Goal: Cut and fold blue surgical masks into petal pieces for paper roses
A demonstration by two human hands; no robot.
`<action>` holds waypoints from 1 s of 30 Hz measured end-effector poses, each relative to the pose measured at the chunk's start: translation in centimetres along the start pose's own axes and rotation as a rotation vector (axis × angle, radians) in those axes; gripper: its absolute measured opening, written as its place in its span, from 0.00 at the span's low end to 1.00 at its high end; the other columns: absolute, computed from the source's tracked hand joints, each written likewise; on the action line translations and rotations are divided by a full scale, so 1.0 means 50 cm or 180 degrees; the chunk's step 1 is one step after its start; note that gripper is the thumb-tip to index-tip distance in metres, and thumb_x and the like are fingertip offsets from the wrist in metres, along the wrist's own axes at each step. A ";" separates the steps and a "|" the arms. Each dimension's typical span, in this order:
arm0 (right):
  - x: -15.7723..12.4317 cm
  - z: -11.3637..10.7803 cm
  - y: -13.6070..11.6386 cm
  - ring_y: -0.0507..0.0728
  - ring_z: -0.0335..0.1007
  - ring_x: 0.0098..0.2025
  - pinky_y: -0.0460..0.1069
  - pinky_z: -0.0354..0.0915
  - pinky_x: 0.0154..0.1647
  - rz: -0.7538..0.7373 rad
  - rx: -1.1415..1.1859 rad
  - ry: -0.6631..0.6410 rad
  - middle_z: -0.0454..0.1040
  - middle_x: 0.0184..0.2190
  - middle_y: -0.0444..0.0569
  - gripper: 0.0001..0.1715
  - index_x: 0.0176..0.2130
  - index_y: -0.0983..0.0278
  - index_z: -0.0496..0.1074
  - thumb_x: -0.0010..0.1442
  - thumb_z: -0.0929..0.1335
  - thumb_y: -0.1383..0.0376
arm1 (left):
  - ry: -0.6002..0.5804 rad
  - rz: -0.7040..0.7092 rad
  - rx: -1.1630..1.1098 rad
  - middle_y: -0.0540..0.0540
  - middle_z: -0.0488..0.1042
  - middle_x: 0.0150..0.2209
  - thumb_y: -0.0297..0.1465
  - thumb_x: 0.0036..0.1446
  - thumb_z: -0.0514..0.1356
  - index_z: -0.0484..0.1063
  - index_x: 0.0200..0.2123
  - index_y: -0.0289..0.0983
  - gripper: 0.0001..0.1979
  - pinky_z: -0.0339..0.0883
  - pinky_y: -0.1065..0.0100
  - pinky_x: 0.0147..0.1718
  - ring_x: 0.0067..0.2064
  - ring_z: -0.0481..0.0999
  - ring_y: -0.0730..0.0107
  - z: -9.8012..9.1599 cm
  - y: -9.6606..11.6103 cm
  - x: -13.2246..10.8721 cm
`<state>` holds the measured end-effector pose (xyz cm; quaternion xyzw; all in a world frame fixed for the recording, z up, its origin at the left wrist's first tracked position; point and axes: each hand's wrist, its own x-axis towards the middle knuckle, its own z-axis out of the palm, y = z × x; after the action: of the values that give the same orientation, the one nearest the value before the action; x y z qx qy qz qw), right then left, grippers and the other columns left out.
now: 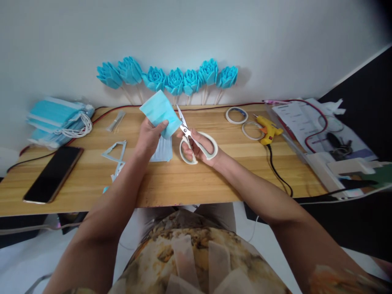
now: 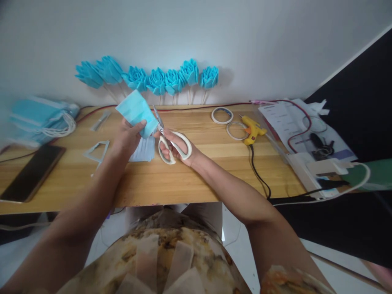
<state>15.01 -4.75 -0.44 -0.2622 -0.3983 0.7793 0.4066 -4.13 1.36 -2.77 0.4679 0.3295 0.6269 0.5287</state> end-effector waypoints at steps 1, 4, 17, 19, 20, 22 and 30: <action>-0.001 0.002 -0.001 0.47 0.62 0.20 0.44 0.60 0.18 0.0024 0.0007 0.0030 0.71 0.22 0.39 0.33 0.45 0.65 0.74 0.57 0.75 0.41 | -0.0010 0.0000 0.0017 0.48 0.81 0.38 0.39 0.43 0.78 0.75 0.40 0.39 0.23 0.75 0.65 0.43 0.40 0.80 0.65 0.001 0.001 0.000; -0.005 0.010 -0.005 0.46 0.59 0.18 0.44 0.56 0.15 0.0117 0.0002 0.0116 0.69 0.21 0.38 0.32 0.46 0.66 0.74 0.59 0.74 0.42 | -0.0037 -0.0008 0.0007 0.47 0.82 0.41 0.41 0.43 0.78 0.75 0.42 0.40 0.25 0.76 0.63 0.45 0.44 0.82 0.61 0.002 0.005 0.000; -0.009 0.011 -0.003 0.44 0.54 0.17 0.42 0.51 0.14 -0.0088 -0.0229 0.0182 0.66 0.20 0.36 0.36 0.48 0.66 0.75 0.53 0.78 0.42 | -0.0207 -0.0078 -0.0124 0.45 0.83 0.40 0.40 0.44 0.78 0.75 0.41 0.39 0.24 0.78 0.60 0.49 0.46 0.84 0.57 -0.002 0.011 0.001; -0.007 0.008 -0.001 0.44 0.55 0.17 0.42 0.51 0.14 -0.0079 -0.0292 0.0209 0.66 0.20 0.36 0.39 0.48 0.67 0.75 0.51 0.79 0.42 | -0.0247 -0.0169 -0.0152 0.45 0.83 0.40 0.40 0.43 0.79 0.76 0.41 0.38 0.24 0.78 0.61 0.49 0.47 0.84 0.58 -0.001 0.011 0.003; -0.006 0.007 0.000 0.44 0.56 0.17 0.42 0.51 0.14 -0.0085 -0.0349 0.0248 0.66 0.20 0.36 0.40 0.49 0.67 0.75 0.50 0.79 0.42 | -0.0236 -0.0210 -0.0178 0.45 0.83 0.40 0.42 0.43 0.78 0.76 0.40 0.38 0.24 0.78 0.61 0.49 0.47 0.84 0.58 -0.002 0.011 0.005; -0.005 0.006 0.003 0.45 0.57 0.17 0.42 0.51 0.14 -0.0113 -0.0505 0.0332 0.67 0.20 0.37 0.39 0.49 0.67 0.76 0.50 0.80 0.43 | -0.0151 -0.0252 -0.0252 0.45 0.83 0.40 0.47 0.46 0.76 0.76 0.40 0.38 0.25 0.78 0.61 0.49 0.48 0.83 0.57 -0.005 0.010 0.012; 0.002 0.006 0.031 0.45 0.59 0.17 0.42 0.54 0.15 -0.0300 -0.1149 0.0551 0.68 0.18 0.36 0.32 0.46 0.66 0.80 0.49 0.81 0.50 | 0.0410 -0.0168 0.0017 0.49 0.76 0.27 0.54 0.54 0.70 0.71 0.30 0.41 0.23 0.78 0.63 0.38 0.38 0.82 0.61 -0.016 0.008 0.011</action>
<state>14.10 -5.33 -1.57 -0.3778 -0.5069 0.6499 0.4218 -5.02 1.86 -2.57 0.4192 0.3767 0.6407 0.5215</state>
